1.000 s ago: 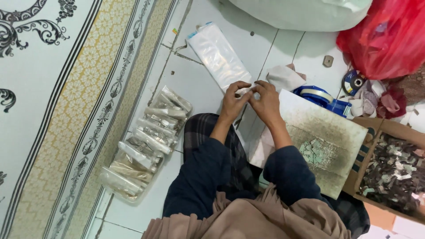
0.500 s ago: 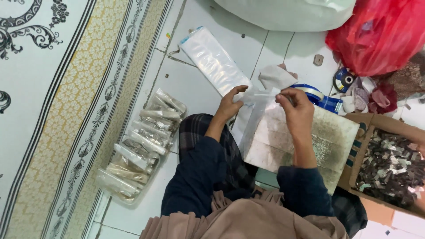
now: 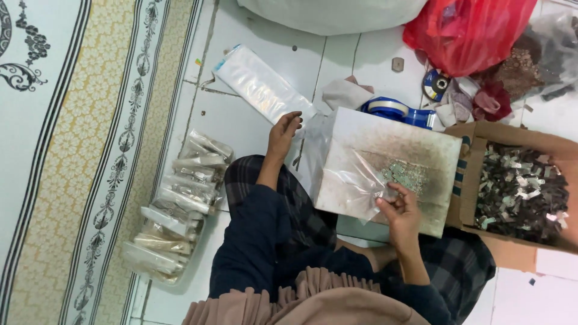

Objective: The person is sorting small metal parts from a cardboard box and placing them into small plastic bags while sitting on the floor.

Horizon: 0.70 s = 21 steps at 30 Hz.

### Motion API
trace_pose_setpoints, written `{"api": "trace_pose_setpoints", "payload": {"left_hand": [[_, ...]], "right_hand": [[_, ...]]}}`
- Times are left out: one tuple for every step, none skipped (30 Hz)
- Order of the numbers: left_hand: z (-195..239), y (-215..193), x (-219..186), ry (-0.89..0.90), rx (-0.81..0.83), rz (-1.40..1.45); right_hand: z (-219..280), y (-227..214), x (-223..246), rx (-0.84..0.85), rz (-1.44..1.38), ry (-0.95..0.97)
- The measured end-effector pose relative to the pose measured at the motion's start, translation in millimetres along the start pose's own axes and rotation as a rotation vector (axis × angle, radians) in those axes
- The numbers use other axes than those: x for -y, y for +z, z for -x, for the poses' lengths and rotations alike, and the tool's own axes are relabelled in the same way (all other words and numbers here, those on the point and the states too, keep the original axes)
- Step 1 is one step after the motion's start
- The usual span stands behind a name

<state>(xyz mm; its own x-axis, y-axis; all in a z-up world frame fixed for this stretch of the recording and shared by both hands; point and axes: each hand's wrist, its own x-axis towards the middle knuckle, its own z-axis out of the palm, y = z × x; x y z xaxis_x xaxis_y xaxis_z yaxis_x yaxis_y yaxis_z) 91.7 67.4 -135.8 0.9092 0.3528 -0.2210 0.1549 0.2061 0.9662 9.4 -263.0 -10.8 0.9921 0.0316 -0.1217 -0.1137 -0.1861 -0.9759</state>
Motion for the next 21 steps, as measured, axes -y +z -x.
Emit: {"api": "trace_pose_setpoints", "payload": {"left_hand": [[2.8,-0.9,-1.6,-0.004,0.015,-0.02],[5.4,-1.7,-3.6,-0.007,0.029,-0.041],[6.9,-1.6,-5.5,-0.003,0.034,-0.048],[9.2,-0.9,-6.6,-0.032,0.06,-0.073],[11.5,-0.1,-7.8,-0.062,0.085,-0.099],[15.2,1.0,-10.9,-0.058,0.092,-0.105],[18.9,1.8,-14.4,-0.057,0.106,-0.147],[20.1,2.5,-18.9,-0.052,0.119,-0.187],[23.3,1.7,-24.5,-0.044,0.123,-0.193],[28.0,0.9,-29.4,-0.067,0.124,-0.203],[32.5,0.1,-34.0,-0.091,0.125,-0.214],[33.3,-0.2,-34.5,-0.089,0.129,-0.22],[33.9,-0.8,-34.8,-0.121,0.129,-0.179],[34.5,-1.4,-35.1,-0.154,0.129,-0.138],[33.7,-2.2,-36.3,-0.152,0.133,-0.144],[33.3,-2.7,-37.2,-0.184,0.108,-0.151],[32.7,-3.3,-38.2,-0.217,0.082,-0.157],[34.0,-1.3,-44.1,-0.213,0.086,-0.161],[35.3,0.5,-50.3,-0.212,0.082,-0.195],[36.1,2.0,-56.4,-0.211,0.079,-0.228],[36.0,2.9,-52.6,-0.207,0.084,-0.231]], "right_hand": [[5.9,-4.7,-9.8,-0.027,0.016,0.023],[11.6,-9.3,-19.8,-0.052,0.03,0.046],[13.2,-9.5,-17.0,-0.059,0.023,0.045],[16.2,-10.3,-14.2,-0.063,0.024,0.054],[19.2,-11.1,-11.3,-0.067,0.025,0.064],[21.4,-11.3,-11.3,-0.074,0.018,0.063],[23.7,-11.3,-11.1,-0.059,0.002,0.069],[23.2,-10.4,-10.4,-0.042,-0.013,0.07],[22.1,-12.4,-15.7,-0.048,-0.02,0.065],[22.7,-14.7,-21.3,-0.037,0.0,0.045],[23.0,-16.9,-27.2,-0.027,0.02,0.025],[23.7,-19.8,-30.2,-0.032,0.014,0.026],[24.2,-22.4,-33.5,-0.017,0.019,0.016],[24.9,-24.8,-37.1,-0.003,0.023,0.006],[25.3,-25.7,-36.1,-0.009,0.018,0.006],[26.2,-27.0,-35.0,-0.007,0.051,-0.011],[27.2,-28.1,-33.7,-0.005,0.085,-0.027],[28.6,-28.0,-25.7,-0.01,0.08,-0.029],[30.0,-27.7,-17.3,0.002,0.07,-0.017],[31.3,-27.1,-8.7,0.013,0.06,-0.005],[31.2,-28.0,-7.9,0.007,0.056,-0.007]]}}
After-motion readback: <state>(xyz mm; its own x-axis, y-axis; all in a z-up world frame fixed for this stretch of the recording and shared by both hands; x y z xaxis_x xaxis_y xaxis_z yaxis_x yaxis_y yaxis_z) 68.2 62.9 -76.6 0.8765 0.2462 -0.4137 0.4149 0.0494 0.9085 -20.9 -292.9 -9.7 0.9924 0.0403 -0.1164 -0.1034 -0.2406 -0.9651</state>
